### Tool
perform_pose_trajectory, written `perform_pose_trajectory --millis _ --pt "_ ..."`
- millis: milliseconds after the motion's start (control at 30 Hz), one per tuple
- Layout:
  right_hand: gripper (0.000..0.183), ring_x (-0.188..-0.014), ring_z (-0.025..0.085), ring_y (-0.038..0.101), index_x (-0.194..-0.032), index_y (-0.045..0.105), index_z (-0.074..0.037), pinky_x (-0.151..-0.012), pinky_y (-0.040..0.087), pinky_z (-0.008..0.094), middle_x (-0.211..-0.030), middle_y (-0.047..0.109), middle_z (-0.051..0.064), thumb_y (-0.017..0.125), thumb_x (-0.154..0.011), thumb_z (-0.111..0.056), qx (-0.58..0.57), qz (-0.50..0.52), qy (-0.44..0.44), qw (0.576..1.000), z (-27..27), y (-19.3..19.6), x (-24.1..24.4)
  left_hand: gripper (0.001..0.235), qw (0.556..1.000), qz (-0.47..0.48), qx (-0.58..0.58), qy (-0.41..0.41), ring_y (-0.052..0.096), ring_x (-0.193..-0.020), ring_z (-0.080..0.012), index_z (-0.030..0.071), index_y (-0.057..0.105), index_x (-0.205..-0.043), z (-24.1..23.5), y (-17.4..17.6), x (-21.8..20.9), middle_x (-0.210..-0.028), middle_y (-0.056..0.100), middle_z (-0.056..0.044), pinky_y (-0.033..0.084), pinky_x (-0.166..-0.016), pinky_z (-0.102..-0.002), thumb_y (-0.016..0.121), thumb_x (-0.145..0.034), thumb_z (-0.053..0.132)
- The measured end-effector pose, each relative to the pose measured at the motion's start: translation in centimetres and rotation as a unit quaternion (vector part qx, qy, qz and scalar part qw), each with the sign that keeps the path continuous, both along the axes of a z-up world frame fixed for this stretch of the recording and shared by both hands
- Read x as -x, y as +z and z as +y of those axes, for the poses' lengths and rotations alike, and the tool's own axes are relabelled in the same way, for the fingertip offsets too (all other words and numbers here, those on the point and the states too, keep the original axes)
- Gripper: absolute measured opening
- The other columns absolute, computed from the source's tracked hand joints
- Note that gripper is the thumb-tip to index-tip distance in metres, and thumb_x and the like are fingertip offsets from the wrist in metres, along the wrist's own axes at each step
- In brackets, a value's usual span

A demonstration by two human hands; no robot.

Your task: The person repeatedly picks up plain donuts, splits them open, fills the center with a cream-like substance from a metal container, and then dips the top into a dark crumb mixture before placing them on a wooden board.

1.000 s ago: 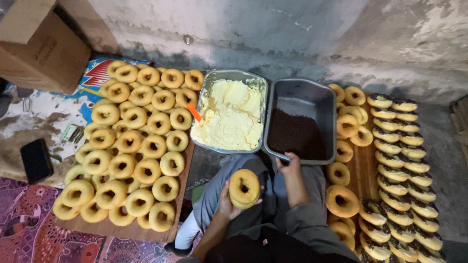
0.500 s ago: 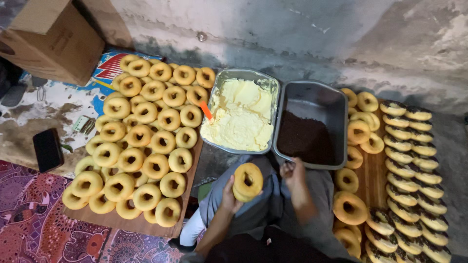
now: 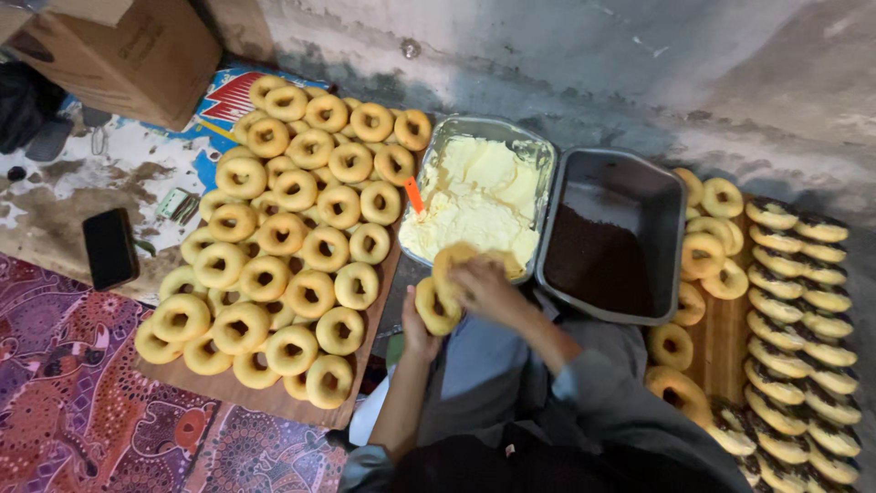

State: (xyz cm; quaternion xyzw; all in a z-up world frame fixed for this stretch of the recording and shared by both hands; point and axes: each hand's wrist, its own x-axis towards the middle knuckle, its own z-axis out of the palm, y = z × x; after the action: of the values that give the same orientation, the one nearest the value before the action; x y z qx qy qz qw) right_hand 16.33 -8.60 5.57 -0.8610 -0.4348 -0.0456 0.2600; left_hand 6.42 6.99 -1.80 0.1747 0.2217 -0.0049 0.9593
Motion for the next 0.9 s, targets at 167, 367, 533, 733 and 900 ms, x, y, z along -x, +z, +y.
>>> perform_pose_trajectory --millis 167,367,533,733,900 --pt "0.036 -0.107 0.030 0.065 -0.110 0.073 -0.015 -0.089 0.049 0.048 -0.110 0.072 0.008 0.079 -0.075 -0.013 -0.049 -0.001 -0.044 0.998 1.6 0.3 -4.0 0.060 0.997 0.005 0.030 0.064 0.066 -0.104 -0.0269 0.005 0.060 -0.126 1.1 -2.6 -0.5 -0.113 0.065 -0.011 0.056 -0.094 -0.047 0.040 -0.110 0.059" --pt "0.038 -0.097 0.028 0.065 -0.111 0.076 -0.014 -0.091 0.052 0.045 -0.094 0.071 0.008 0.080 -0.074 -0.008 -0.090 0.063 0.116 0.987 2.6 -0.6 0.1 0.054 0.999 -0.027 0.011 0.043 0.068 -0.105 -0.0260 0.007 0.065 -0.123 1.5 -5.1 -1.3 -0.116 0.070 -0.012 0.056 -0.091 -0.043 0.034 -0.104 0.048" --pt "0.034 -0.106 0.032 0.067 -0.105 0.077 -0.013 -0.089 0.048 0.049 -0.105 0.075 0.009 0.079 -0.072 -0.005 -0.049 -0.048 -0.108 0.992 0.8 -0.6 -3.8 0.051 0.996 -0.069 0.006 0.054 0.069 -0.110 -0.0306 -0.001 0.061 -0.126 1.2 -4.1 -1.1 -0.120 0.069 -0.017 0.058 -0.097 -0.047 0.036 -0.104 0.038" --pt "0.038 -0.105 0.029 0.066 -0.114 0.076 -0.011 -0.099 0.049 0.047 -0.105 0.072 0.010 0.083 -0.078 -0.014 -0.115 0.104 0.103 0.982 0.8 -2.0 0.8 0.065 0.999 0.026 0.017 0.019 0.066 -0.113 -0.0301 0.003 0.058 -0.135 0.7 -0.8 -0.9 -0.126 0.067 -0.015 0.053 -0.096 -0.046 0.039 -0.098 0.053" --pt "0.038 -0.111 0.032 0.065 -0.113 0.075 -0.012 -0.098 0.047 0.046 -0.111 0.074 0.009 0.083 -0.077 -0.016 -0.074 -0.006 -0.069 0.995 -0.8 -1.3 -1.9 0.062 0.999 -0.019 0.034 0.005 0.068 -0.119 -0.0328 -0.002 0.058 -0.136 0.0 -0.6 -0.4 -0.132 0.066 -0.019 0.057 -0.103 -0.048 0.040 -0.095 0.040"
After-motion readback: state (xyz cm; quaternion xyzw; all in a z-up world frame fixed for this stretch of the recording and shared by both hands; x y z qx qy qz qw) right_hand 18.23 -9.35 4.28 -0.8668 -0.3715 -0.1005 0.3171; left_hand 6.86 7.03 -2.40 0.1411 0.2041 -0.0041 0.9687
